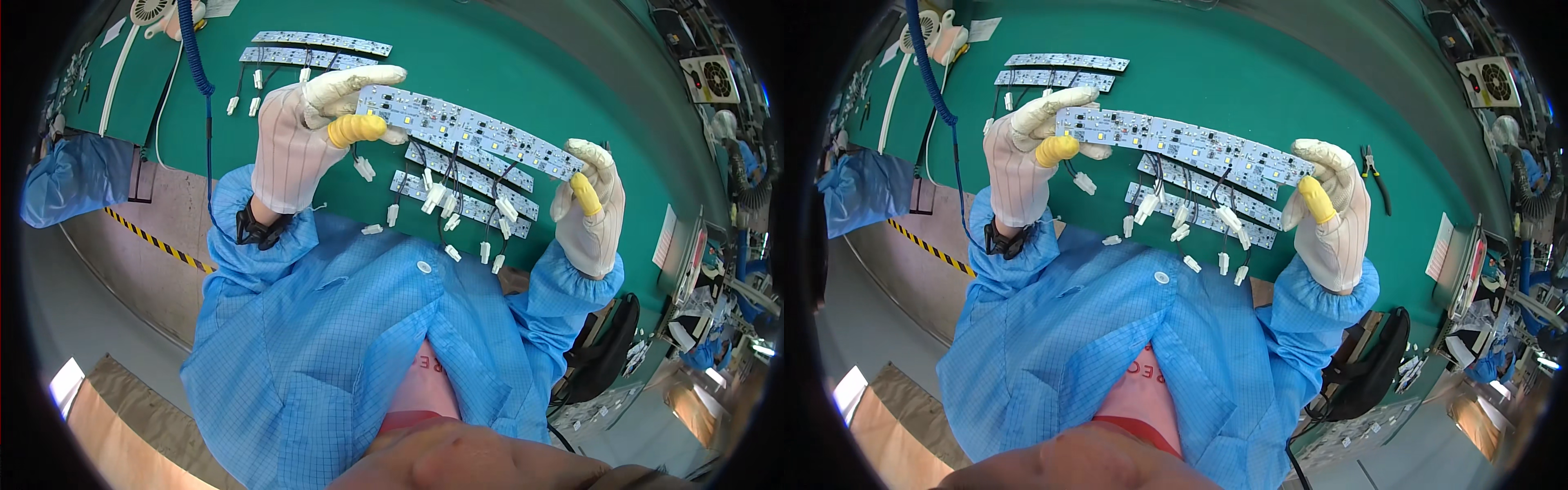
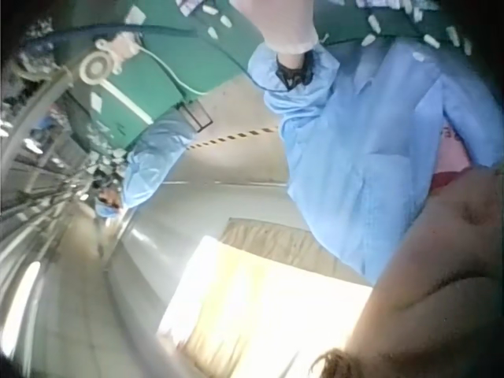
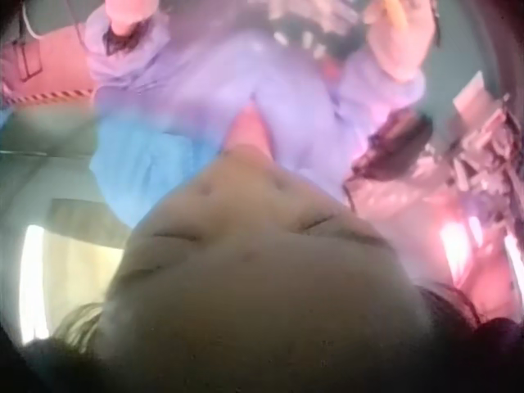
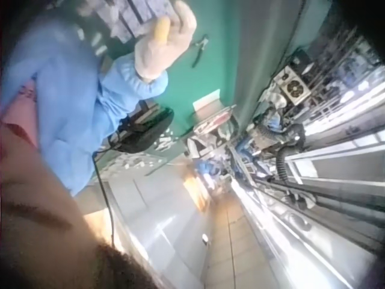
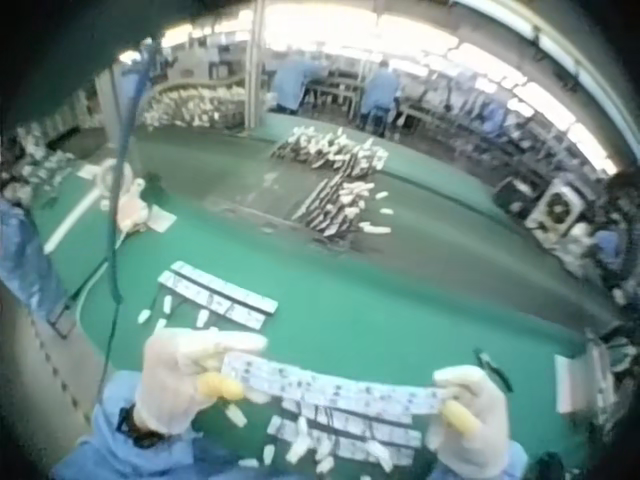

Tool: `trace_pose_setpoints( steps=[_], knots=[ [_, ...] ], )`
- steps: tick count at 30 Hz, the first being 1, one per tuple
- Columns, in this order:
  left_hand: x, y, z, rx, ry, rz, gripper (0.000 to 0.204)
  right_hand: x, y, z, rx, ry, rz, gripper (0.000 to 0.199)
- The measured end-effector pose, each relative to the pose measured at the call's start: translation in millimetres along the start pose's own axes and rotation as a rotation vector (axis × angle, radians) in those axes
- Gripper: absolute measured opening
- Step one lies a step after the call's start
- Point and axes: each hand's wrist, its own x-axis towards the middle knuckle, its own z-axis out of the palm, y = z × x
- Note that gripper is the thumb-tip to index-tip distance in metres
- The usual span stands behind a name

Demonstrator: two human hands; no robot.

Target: The recorder is seen inspecting LED light strips at an assembly station and subsequently cleaning the workbench.

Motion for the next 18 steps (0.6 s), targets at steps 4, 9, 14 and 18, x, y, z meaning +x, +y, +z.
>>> trace_pose_setpoints(
  steps=[4, 9, 14, 18],
  knots=[
    [-1.0, 5.8, 0.7, -0.019, -0.017, -0.017, 0.041, -0.5, 2.9, -3.7, -0.004, -0.004, -0.005, 0.044],
    [-0.3, 7.6, 4.6, -0.068, 0.041, -0.115, 0.052, -3.1, -1.3, -3.2, -0.054, -0.012, 0.010, 0.041],
    [8.9, 3.1, 5.2, 0.031, 0.131, -0.205, 0.037, -7.6, -12.8, 9.9, -0.156, 0.051, 0.014, 0.057],
    [11.6, -26.2, -10.9, 0.365, 0.096, -0.173, 0.035, -13.8, -17.8, 15.2, -0.044, 0.002, -0.009, 0.061]
  ],
)
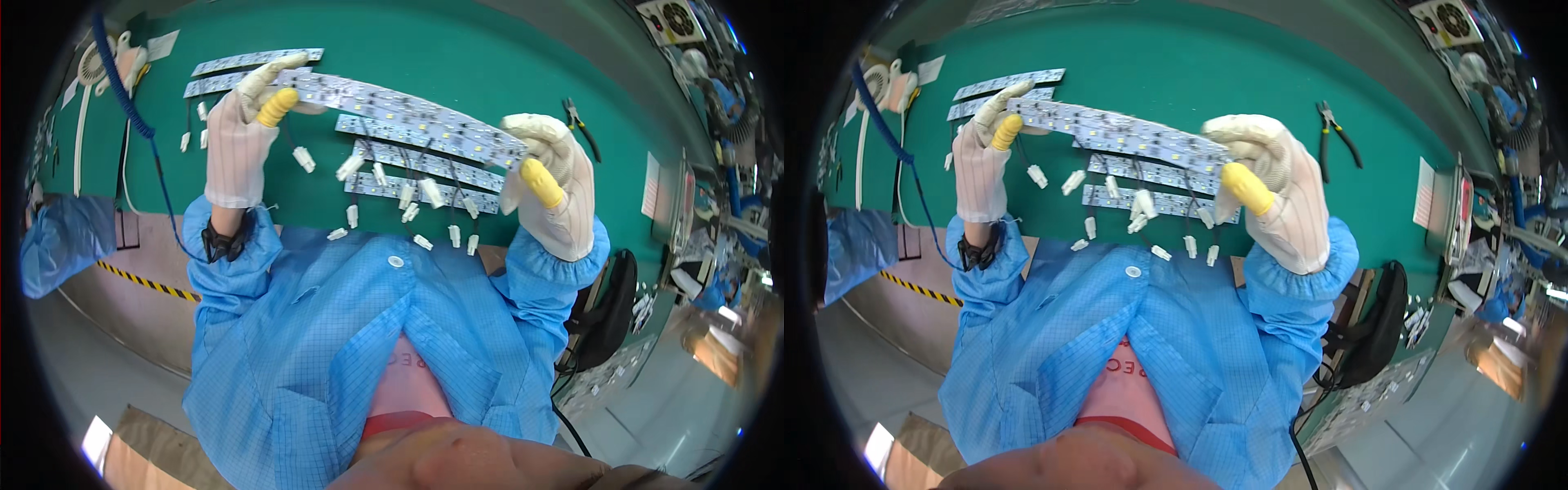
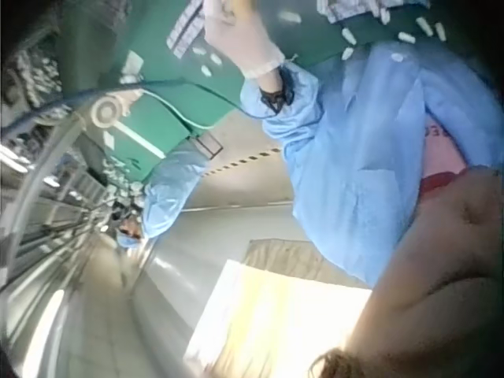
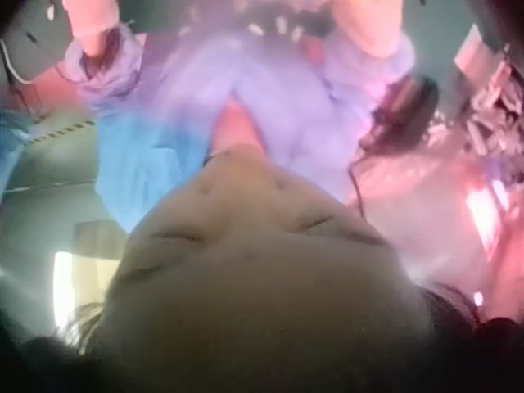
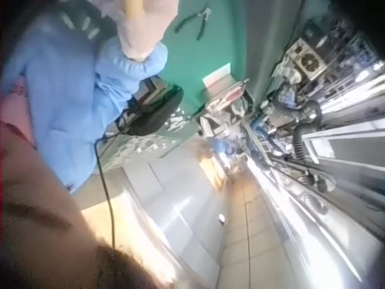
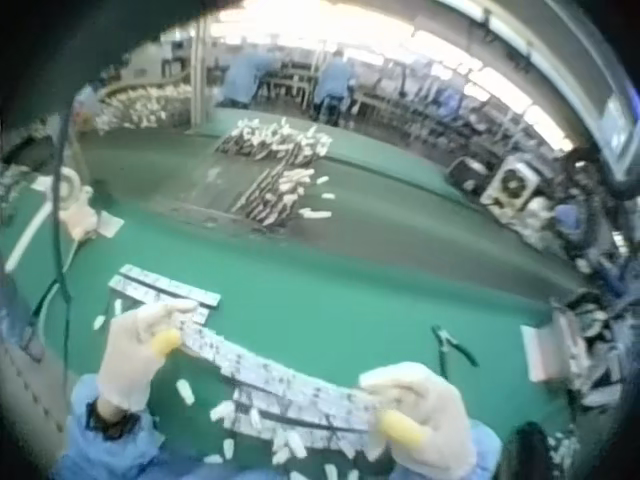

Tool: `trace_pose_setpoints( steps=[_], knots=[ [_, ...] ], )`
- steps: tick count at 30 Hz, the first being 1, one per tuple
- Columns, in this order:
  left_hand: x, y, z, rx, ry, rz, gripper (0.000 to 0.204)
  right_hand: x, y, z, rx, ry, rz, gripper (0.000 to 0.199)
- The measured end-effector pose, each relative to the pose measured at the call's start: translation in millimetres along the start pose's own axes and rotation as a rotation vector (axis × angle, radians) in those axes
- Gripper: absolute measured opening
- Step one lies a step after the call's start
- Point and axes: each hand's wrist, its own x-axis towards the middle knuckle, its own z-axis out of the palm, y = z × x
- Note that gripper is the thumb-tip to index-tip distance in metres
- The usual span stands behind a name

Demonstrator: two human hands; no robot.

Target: The recorder is seen inspecting LED light strips at an assembly station and subsequently cleaning the workbench.

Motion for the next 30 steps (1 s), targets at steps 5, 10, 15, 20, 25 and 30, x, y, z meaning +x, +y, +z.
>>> trace_pose_setpoints(
  steps=[5, 10, 15, 20, 25, 30],
  knots=[
    [4.6, 4.6, 6.0, 0.033, -0.054, -0.042, 0.032, -3.9, -3.4, -2.9, 0.050, -0.126, -0.003, 0.055],
    [3.7, 3.2, 4.8, 0.056, -0.068, -0.110, 0.037, -6.1, -7.0, 1.4, 0.135, -0.154, -0.016, 0.052],
    [2.9, -10.4, 1.3, 0.061, 0.082, 0.070, 0.041, -3.2, 0.0, -3.2, 0.061, -0.110, -0.039, 0.053],
    [-5.8, 13.6, 2.7, -0.165, 0.089, 0.087, 0.040, -0.7, -2.7, 1.7, 0.083, -0.015, 0.021, 0.060],
    [-11.3, 18.7, -1.9, -0.371, -0.077, 0.080, 0.052, 8.4, 7.5, -5.6, -0.039, 0.036, 0.048, 0.053],
    [-18.1, 15.9, 1.7, -0.780, -0.323, 0.105, 0.048, 20.3, 25.5, -6.0, -0.203, -0.020, 0.026, 0.030]
  ],
)
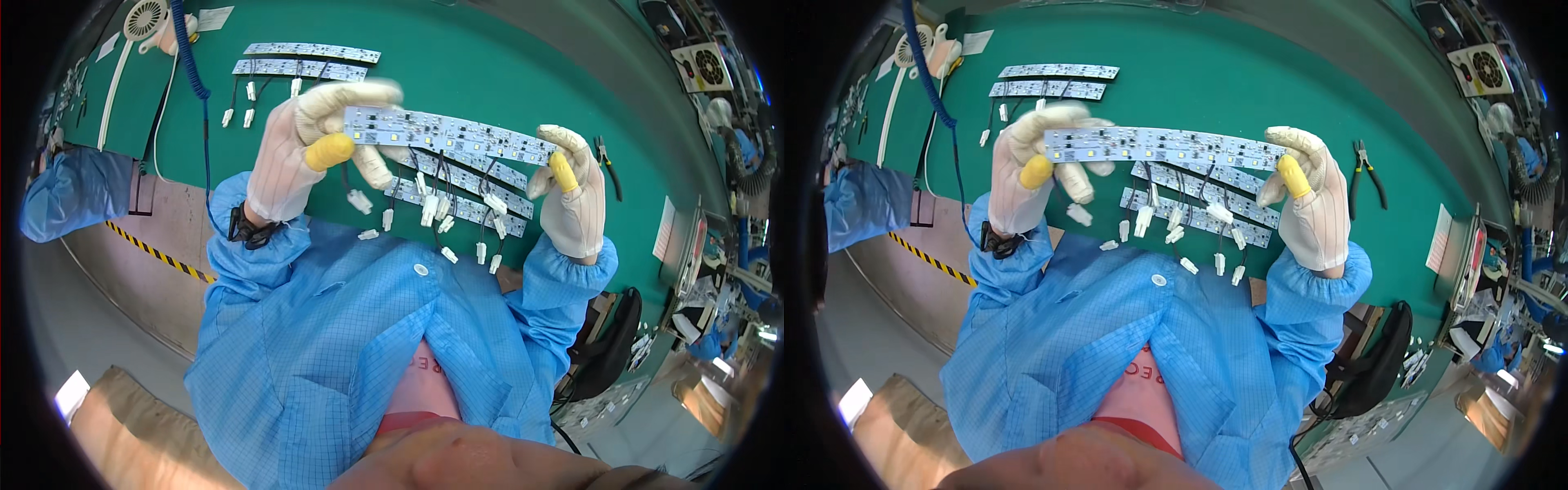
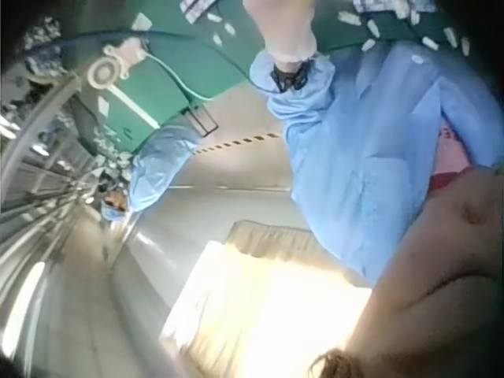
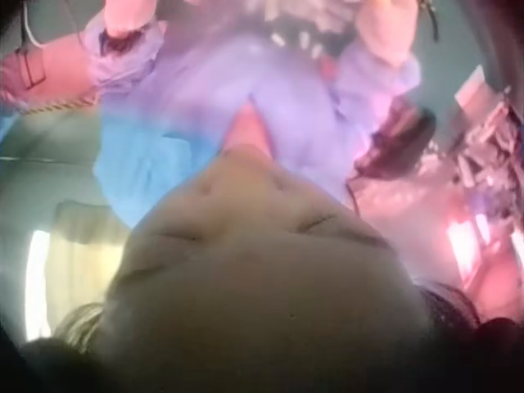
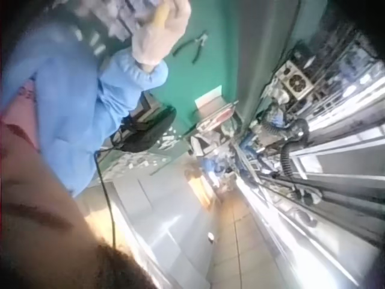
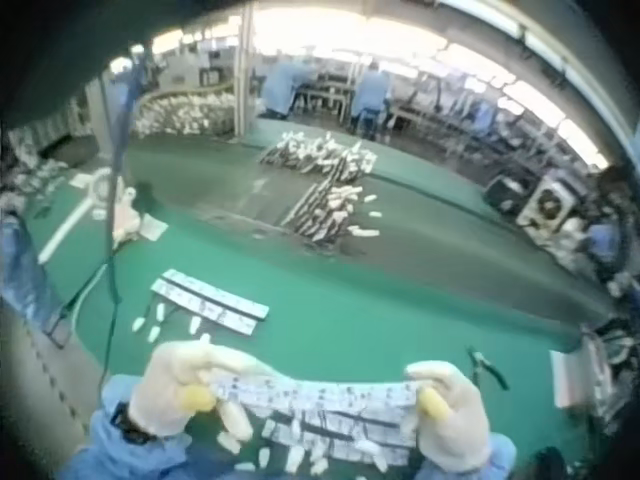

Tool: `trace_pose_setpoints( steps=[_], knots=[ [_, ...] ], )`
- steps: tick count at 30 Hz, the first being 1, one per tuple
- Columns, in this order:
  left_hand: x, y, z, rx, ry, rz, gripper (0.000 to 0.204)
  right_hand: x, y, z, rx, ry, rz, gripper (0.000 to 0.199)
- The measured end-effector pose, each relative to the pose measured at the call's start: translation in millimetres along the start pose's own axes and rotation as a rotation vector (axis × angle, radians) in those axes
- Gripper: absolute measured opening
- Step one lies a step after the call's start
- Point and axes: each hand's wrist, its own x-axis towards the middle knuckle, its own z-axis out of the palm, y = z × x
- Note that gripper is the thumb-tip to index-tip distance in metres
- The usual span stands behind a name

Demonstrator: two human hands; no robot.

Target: The recorder is seen inspecting LED light strips at an assembly station and subsequently cleaning the workbench.

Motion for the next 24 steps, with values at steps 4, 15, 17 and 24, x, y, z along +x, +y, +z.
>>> trace_pose_setpoints(
  steps=[4, 15, 17, 24],
  knots=[
    [0.3, -12.0, -25.5, 0.810, -0.101, 0.207, 0.034, 2.2, 0.4, 5.5, 0.018, 0.097, -0.056, 0.033],
    [2.0, -38.4, -26.6, 0.971, 0.414, -0.043, 0.035, -17.1, -15.0, -6.5, 0.260, -0.040, 0.068, 0.031],
    [7.4, -31.2, -21.7, 0.886, 0.426, -0.050, 0.032, -18.5, -16.1, -4.1, 0.159, -0.052, -0.020, 0.047],
    [4.8, -28.2, -30.6, 1.467, 0.280, 0.227, 0.026, -17.8, -11.0, -3.4, 0.164, -0.057, -0.073, 0.052]
  ],
)
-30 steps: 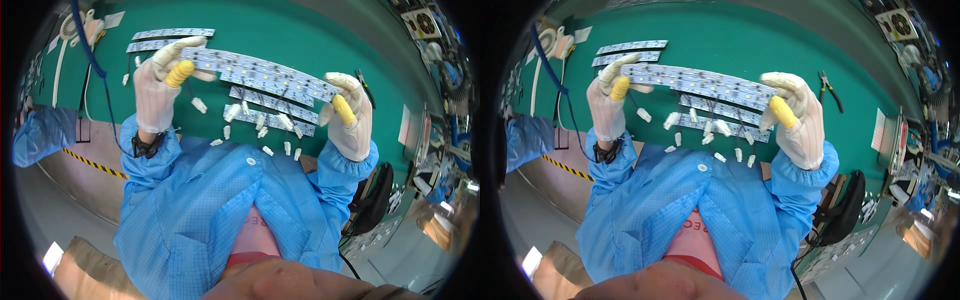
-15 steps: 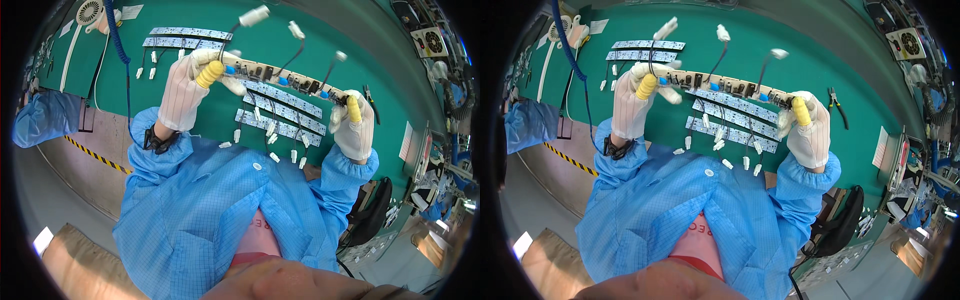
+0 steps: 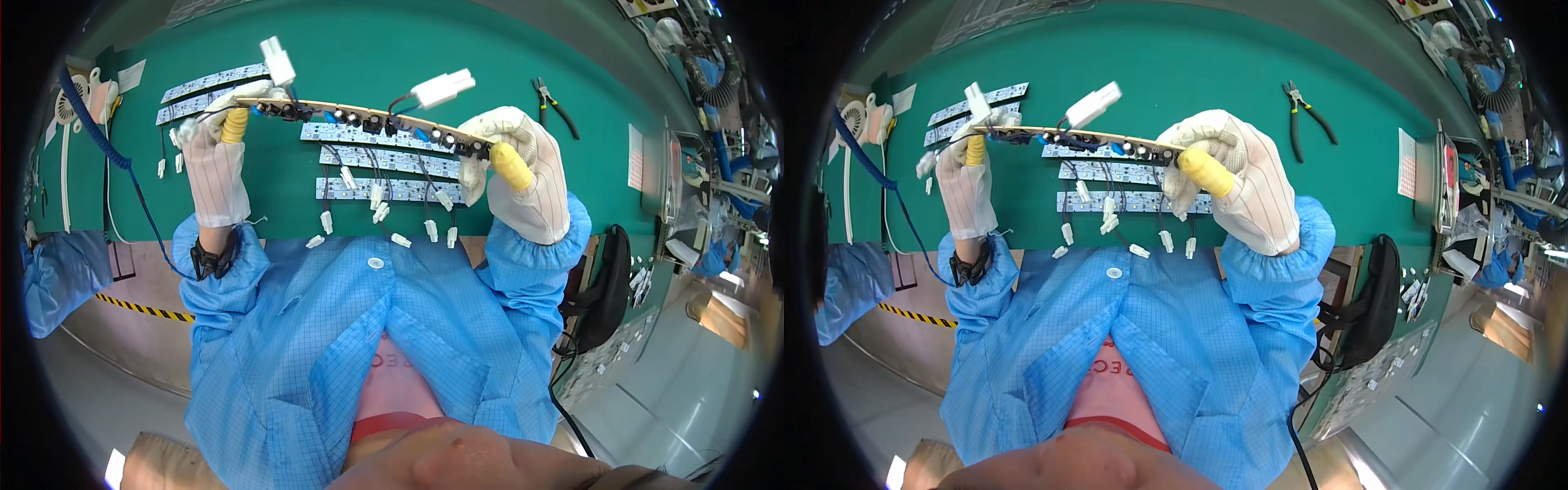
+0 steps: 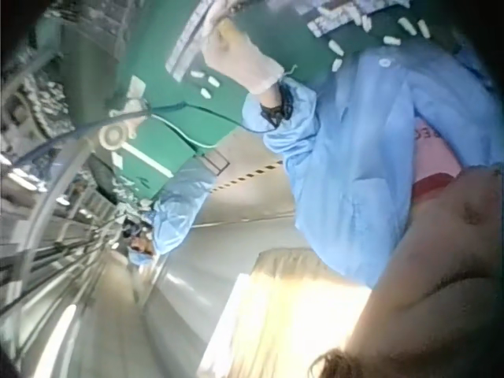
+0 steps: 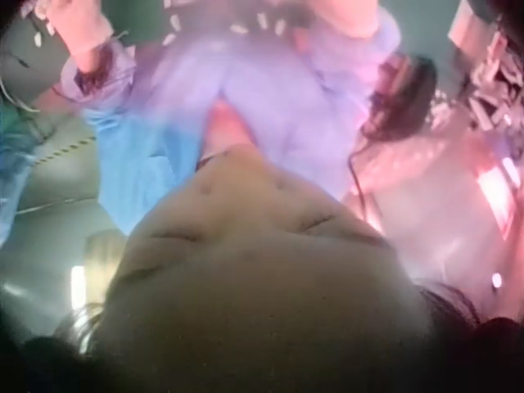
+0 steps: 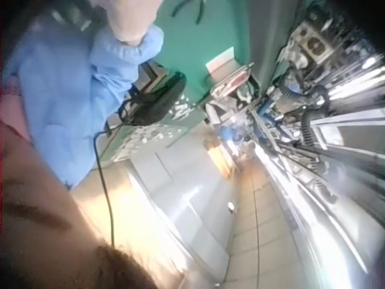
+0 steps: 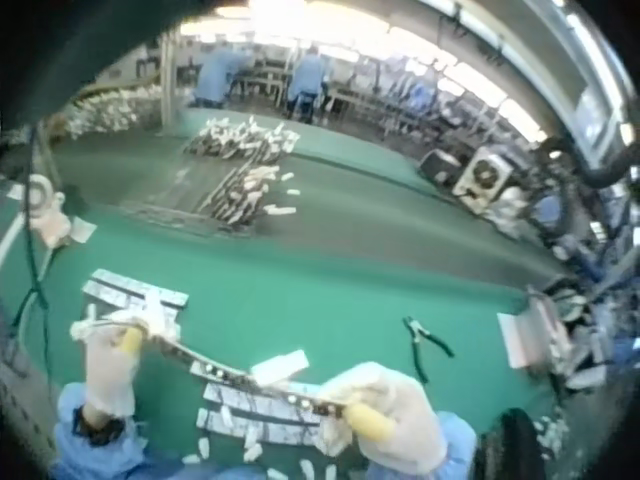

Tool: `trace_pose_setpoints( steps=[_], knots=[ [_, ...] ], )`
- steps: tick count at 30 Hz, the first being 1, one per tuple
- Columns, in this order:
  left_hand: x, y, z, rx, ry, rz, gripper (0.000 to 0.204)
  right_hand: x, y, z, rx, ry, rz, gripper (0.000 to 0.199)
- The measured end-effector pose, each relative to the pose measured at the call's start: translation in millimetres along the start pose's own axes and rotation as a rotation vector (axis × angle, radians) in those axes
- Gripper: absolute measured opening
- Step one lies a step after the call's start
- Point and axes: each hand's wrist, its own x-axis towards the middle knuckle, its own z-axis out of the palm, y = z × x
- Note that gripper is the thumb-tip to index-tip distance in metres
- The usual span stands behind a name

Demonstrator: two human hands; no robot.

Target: The recorder is seen inspecting LED light strips at an assembly station and subsequently cleaning the workbench.

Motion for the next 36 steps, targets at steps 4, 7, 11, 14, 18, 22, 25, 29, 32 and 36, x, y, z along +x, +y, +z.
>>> trace_pose_setpoints(
  steps=[4, 7, 11, 14, 18, 22, 25, 29, 32, 36],
  knots=[
    [-0.2, 12.9, -1.3, -0.285, 0.008, -0.256, 0.022, 1.5, -1.9, -0.7, 0.057, 0.008, 0.040, 0.053],
    [4.2, 31.7, -5.8, -0.590, 0.000, -0.429, 0.017, 3.4, 1.2, -8.7, 0.010, -0.034, -0.007, 0.014],
    [-2.4, 23.0, -6.4, -0.578, 0.032, -0.312, 0.019, 6.5, 5.9, -10.9, 0.002, 0.022, 0.020, 0.022],
    [-9.2, 10.5, -2.1, -0.431, 0.051, -0.145, 0.029, 7.2, 8.0, -10.7, 0.057, 0.044, 0.065, 0.022],
    [-5.9, 10.4, -1.5, -0.456, 0.060, -0.382, 0.025, 5.3, 3.3, -7.8, 0.135, -0.074, 0.001, 0.030],
    [-5.1, 3.3, -0.4, 0.083, -0.091, -0.075, 0.028, -0.7, 2.1, -1.6, 0.091, -0.011, 0.103, 0.050],
    [-11.4, -11.1, 8.0, -0.030, -0.145, -0.158, 0.031, -1.4, 0.1, 0.7, 0.238, -0.051, 0.073, 0.036],
    [-9.9, -3.1, 5.8, -0.056, -0.137, -0.181, 0.025, 3.2, 1.2, -3.1, 0.480, -0.096, 0.208, 0.035],
    [5.4, 23.3, -10.7, -0.504, -0.186, -0.499, 0.027, 4.8, 8.3, -9.0, 0.609, -0.119, 0.242, 0.043],
    [1.7, 13.5, -9.8, -0.466, -0.140, -0.443, 0.030, 5.5, 16.1, -13.1, 0.341, -0.185, 0.129, 0.048]
  ],
)
